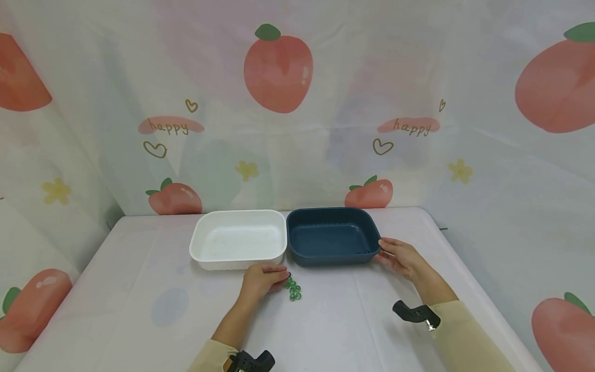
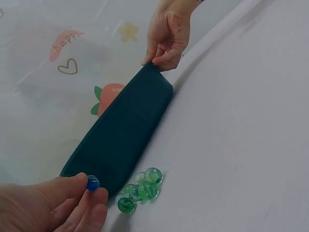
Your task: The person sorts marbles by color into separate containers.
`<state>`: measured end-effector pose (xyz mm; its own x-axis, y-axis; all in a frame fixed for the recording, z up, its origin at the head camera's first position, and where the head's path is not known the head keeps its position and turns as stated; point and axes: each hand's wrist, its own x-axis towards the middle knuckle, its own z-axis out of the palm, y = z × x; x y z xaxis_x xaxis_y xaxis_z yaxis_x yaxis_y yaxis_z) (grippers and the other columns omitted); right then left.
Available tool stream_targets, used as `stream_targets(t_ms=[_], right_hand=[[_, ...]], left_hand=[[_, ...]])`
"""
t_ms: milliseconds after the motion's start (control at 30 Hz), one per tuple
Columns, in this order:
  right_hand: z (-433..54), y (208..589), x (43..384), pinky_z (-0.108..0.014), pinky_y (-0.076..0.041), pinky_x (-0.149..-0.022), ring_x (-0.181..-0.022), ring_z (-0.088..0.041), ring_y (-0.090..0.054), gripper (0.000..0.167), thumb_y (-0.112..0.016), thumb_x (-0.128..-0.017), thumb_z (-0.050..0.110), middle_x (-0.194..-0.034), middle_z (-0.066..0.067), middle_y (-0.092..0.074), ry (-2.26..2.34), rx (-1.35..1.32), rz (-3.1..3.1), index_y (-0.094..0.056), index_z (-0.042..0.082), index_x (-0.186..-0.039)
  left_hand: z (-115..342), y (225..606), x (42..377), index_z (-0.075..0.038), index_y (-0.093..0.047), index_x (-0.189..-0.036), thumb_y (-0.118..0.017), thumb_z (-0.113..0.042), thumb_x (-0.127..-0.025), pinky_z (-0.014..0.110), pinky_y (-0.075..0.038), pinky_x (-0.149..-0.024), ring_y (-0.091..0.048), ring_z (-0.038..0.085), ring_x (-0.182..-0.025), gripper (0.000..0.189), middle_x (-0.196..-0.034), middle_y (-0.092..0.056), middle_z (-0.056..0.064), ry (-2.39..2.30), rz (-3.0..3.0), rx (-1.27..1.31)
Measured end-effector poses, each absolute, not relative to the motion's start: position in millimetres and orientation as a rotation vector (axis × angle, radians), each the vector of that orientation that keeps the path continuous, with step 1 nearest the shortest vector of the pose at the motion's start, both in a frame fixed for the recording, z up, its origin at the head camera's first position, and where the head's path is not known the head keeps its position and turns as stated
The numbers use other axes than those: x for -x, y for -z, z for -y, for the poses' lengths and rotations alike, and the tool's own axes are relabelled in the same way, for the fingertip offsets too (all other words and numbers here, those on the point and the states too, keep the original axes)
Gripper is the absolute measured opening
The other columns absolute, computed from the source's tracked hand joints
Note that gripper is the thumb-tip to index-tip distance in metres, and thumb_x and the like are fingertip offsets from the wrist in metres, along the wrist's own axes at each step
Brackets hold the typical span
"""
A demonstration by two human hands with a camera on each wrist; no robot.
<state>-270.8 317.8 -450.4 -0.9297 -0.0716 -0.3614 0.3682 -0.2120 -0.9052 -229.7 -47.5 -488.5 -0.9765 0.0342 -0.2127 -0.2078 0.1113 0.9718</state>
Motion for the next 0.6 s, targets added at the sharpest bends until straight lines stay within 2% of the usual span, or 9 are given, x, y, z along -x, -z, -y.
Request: stream_targets(t_ms=[267,600], right_hand=[[-317.5,450.0,270.6,-0.023,-0.059,-0.08,-0.084,-0.007,-0.059,0.053,-0.053,-0.101,0.008,-0.095,0.001,-0.059,2.212,-0.358,-1.77,-0.028,-0.007,-0.145],[-318.0,450.9,271.0,-0.022,-0.059,-0.079,-0.083,-0.007,-0.058,0.051,-0.05,-0.102,0.007,-0.093,0.001,-0.059,2.208,-0.333,-1.781,-0.028,-0.009,-0.144]], left_hand=[[43.0,482.6,234.0,0.009,-0.072,-0.104,-0.077,-0.004,-0.082,0.028,-0.061,-0.073,-0.074,0.018,-0.081,0.025,-0.096,-0.074,0.019,-2.032,-2.137,0.138],[35.0,468.8,235.2,0.009,-0.071,-0.105,-0.076,-0.004,-0.084,0.029,-0.061,-0.075,-0.074,0.019,-0.082,0.026,-0.097,-0.074,0.02,-2.048,-2.088,0.098]])
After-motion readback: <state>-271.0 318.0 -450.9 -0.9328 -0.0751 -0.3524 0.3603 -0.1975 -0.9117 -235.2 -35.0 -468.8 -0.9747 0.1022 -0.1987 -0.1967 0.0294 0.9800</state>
